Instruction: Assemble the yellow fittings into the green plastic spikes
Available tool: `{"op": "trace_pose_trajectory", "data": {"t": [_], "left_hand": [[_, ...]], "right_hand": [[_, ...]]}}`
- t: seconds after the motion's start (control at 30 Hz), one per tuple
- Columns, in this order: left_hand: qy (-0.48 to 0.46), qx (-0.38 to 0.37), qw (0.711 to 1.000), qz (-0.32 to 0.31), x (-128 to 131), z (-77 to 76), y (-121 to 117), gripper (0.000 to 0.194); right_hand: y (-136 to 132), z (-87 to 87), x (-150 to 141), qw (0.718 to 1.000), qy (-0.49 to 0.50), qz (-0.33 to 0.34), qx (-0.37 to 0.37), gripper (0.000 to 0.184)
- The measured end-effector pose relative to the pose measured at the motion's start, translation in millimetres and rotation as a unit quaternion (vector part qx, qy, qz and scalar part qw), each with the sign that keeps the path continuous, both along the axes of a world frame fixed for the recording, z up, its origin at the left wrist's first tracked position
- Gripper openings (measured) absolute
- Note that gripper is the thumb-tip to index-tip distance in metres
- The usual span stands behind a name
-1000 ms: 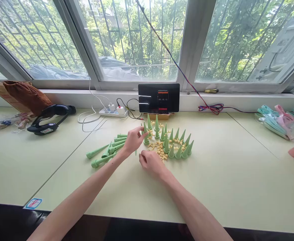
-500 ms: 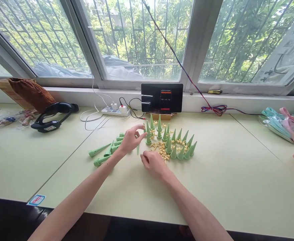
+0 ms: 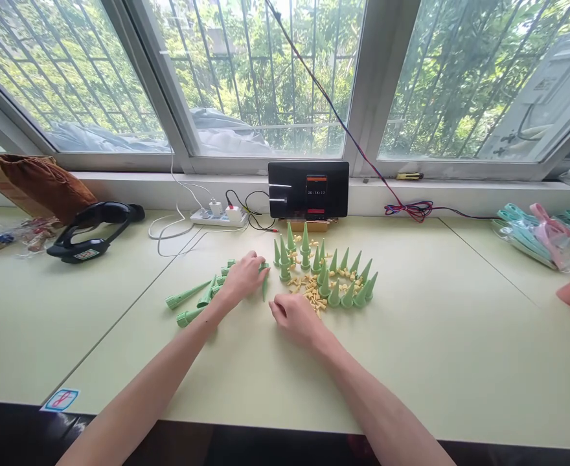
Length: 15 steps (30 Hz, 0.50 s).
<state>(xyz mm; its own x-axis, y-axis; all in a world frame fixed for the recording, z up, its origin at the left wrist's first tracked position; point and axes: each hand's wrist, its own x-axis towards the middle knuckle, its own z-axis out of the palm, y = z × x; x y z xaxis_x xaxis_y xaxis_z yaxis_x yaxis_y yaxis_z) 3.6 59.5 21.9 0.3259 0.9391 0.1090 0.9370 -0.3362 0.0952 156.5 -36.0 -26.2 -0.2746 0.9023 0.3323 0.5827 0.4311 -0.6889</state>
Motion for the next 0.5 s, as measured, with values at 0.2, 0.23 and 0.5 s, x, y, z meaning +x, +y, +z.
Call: {"op": "trace_pose_trajectory", "data": {"t": [0.2,0.23,0.5], "left_hand": [[0.026,0.0,1.0,-0.015,2.0,3.2,-6.7,0.023],[0.029,0.0,0.999,-0.019,1.8,3.3,-8.7,0.022],[-0.007,0.034,0.993,-0.112,-5.3,-9.4,-33.8,0.022]], "right_hand": [[-0.7,1.9,-1.6,1.0,-0.002,-0.001,-0.003,0.037],[-0.9,1.9,-1.8,1.0,-0.002,-0.002,-0.003,0.037],[0.6,4.8,1.6,0.998,0.021,-0.048,0.031,0.036]]}}
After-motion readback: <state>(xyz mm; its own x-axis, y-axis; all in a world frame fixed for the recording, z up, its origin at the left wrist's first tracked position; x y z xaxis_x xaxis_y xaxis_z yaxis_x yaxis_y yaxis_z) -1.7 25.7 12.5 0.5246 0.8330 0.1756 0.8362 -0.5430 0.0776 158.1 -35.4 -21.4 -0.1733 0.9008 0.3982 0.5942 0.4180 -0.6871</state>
